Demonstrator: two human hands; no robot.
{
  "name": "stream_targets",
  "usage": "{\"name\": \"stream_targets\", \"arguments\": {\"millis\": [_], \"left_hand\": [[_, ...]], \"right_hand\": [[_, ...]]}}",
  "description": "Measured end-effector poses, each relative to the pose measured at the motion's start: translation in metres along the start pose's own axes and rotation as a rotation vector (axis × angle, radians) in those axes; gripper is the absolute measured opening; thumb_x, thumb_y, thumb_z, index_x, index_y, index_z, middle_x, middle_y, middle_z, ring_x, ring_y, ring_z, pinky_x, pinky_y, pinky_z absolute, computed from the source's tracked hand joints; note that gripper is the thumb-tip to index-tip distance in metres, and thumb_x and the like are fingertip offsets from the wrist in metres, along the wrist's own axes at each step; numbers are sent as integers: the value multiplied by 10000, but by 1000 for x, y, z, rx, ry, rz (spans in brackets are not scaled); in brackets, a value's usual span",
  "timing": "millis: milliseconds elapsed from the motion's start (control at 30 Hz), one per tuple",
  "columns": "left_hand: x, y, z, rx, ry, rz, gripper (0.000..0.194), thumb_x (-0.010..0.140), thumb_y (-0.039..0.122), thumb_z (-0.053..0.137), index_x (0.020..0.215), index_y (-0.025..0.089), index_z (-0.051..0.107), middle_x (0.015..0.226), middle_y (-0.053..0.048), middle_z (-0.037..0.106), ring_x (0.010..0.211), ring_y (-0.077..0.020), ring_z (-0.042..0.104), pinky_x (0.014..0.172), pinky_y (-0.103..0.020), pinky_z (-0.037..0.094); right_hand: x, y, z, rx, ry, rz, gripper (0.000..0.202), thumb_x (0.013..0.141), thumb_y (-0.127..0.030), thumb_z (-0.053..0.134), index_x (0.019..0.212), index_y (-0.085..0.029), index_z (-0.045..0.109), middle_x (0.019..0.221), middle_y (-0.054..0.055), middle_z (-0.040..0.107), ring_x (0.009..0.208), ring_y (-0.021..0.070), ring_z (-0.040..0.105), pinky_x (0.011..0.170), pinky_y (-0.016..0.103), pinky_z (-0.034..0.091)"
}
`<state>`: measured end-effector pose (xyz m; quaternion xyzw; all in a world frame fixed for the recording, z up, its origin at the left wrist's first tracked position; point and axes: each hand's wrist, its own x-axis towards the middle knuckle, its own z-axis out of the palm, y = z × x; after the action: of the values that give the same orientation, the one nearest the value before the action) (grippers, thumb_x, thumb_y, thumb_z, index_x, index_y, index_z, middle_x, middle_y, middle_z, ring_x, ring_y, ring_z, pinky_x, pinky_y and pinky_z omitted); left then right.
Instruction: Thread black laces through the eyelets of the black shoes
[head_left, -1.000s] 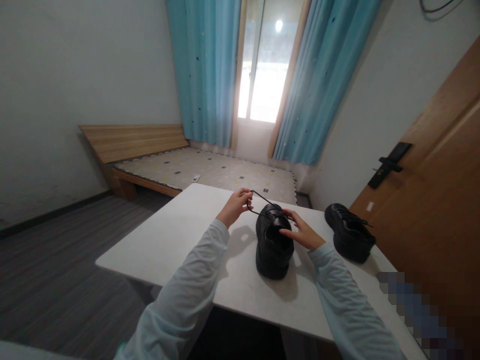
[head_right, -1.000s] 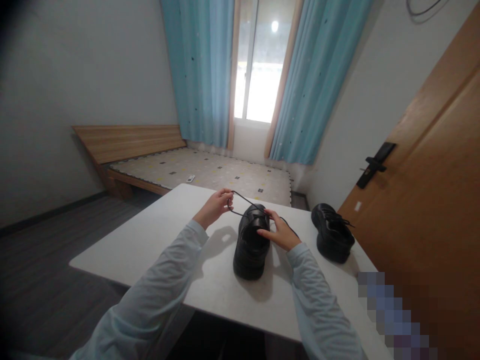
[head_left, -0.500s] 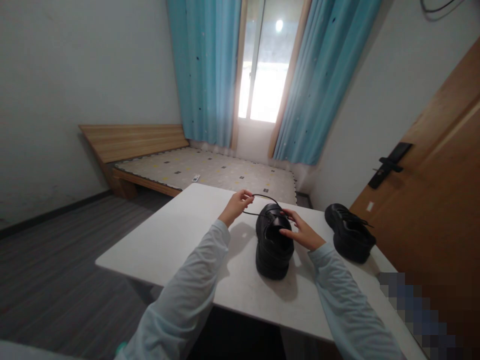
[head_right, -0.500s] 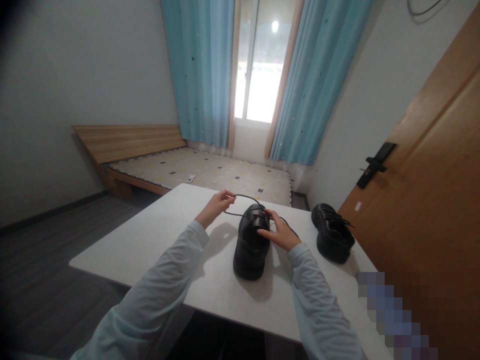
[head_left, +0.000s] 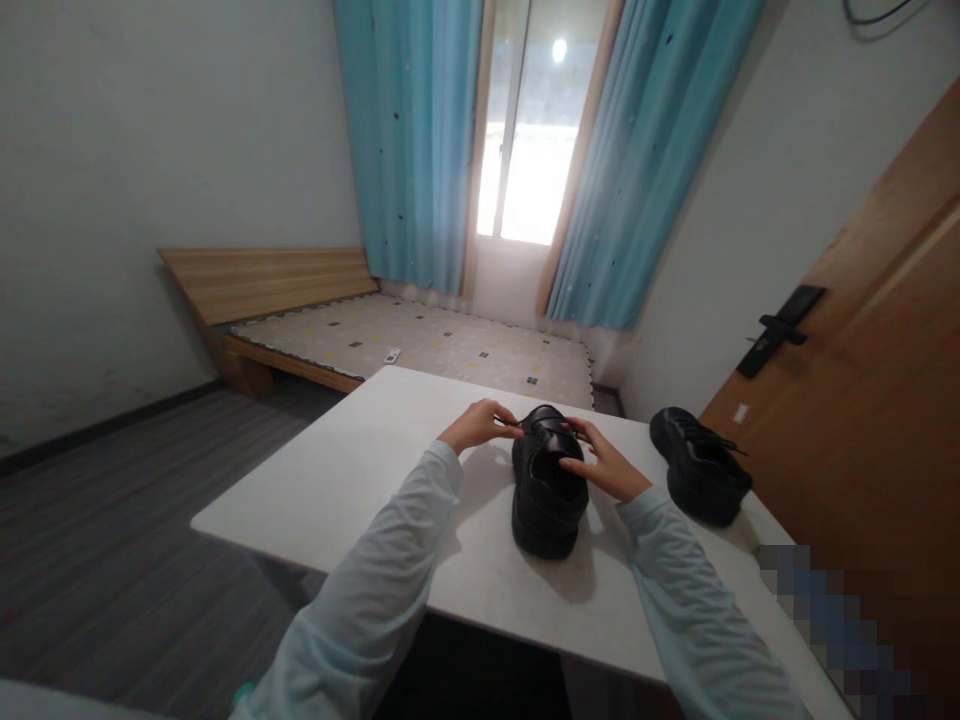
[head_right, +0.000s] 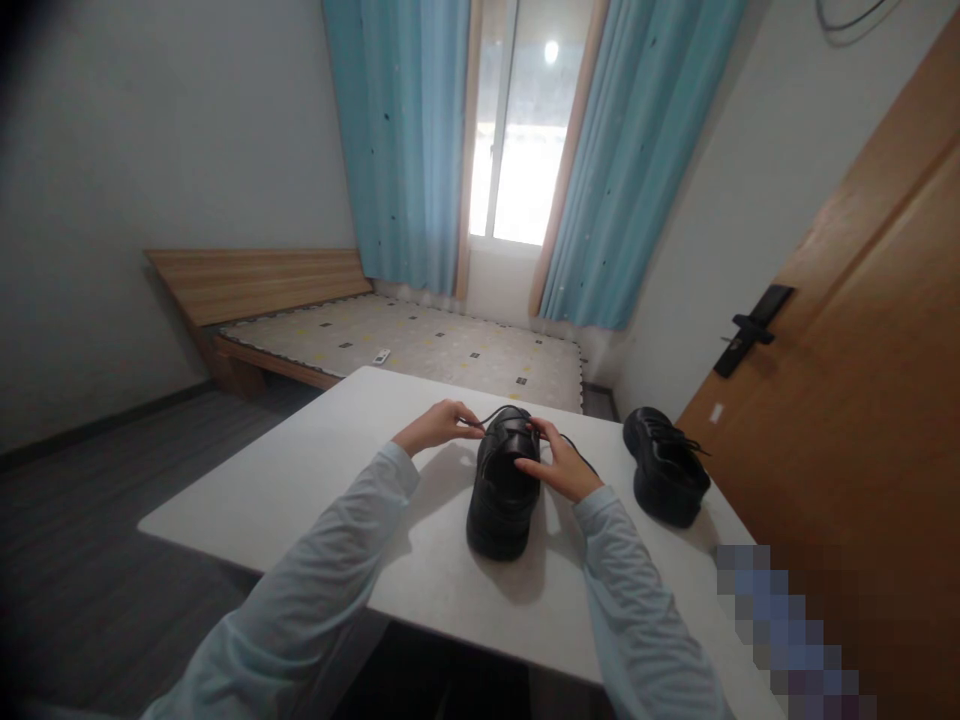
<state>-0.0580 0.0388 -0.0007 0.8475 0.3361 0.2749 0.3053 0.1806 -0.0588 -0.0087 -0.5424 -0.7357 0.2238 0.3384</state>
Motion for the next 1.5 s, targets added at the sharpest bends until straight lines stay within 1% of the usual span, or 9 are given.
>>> {"name": "stream_targets", "arguments": {"millis": [267,433,667,933,1100,1200,1300,1400,1500], "left_hand": [[1,-2,-1,93,4,-15,276,723,377,639,850,149,727,801,-52,691,717,-140,572,645,-218,389],[1,-3,-1,69,39,-34,256,732,365,612,829,153,719,807,-48,685,677,-134,545,623,-227,391],[1,0,-2,24,95,-26,231,731,341,605,820,158,715,804,-49,688,695,-145,559,658,-240,415],[4,1,-1,-39,302,39,234,776,349,578,830,145,680,818,-46,670,778,-150,573,745,-252,436],[3,9,1,-103,386,66,233,791,363,568,857,159,660,855,-37,667,814,-150,586,770,-262,447],[1,16,2,-98,411,94,233,791,377,573,867,171,653,890,-39,665,854,-156,585,793,-268,445],[-1,23,6,-68,406,170,223,799,378,572,853,176,650,880,-42,659,862,-157,577,811,-273,432],[-1,27,11,-21,374,238,192,803,351,578,842,178,653,854,-43,656,850,-157,566,817,-277,417],[-2,30,14,15,318,271,178,808,337,576,837,183,659,828,-39,655,831,-156,554,817,-279,406]], "right_hand": [[0,1,0,2,-3,13,738,681,-483,658,1302,-224,354,1325,153,468,1235,296,437,990,506,356],[0,2,0,-6,2,4,737,683,-481,658,1304,-225,354,1331,155,458,1216,297,455,979,509,366],[0,2,0,-12,3,-12,721,694,-479,656,1301,-232,356,1318,153,469,1218,292,452,980,514,363],[0,1,0,-13,-1,2,723,701,-492,647,1302,-213,358,1331,156,458,1219,281,451,988,496,357],[0,-1,1,-6,25,-15,674,725,-504,620,1291,-222,389,1317,136,486,1216,269,459,988,479,361],[1,-6,2,-8,74,-43,637,740,-507,603,1280,-226,413,1316,130,490,1209,269,466,982,471,372],[0,-14,3,-27,177,-91,595,765,-493,582,1280,-236,431,1305,118,505,1201,269,473,984,470,376],[-1,-23,3,-97,298,-187,531,794,-456,564,1276,-258,463,1273,91,540,1197,268,477,1011,469,356],[-2,-32,4,-210,378,-299,543,793,-433,578,1297,-264,466,1298,83,521,1221,272,450,1047,458,329]]}}
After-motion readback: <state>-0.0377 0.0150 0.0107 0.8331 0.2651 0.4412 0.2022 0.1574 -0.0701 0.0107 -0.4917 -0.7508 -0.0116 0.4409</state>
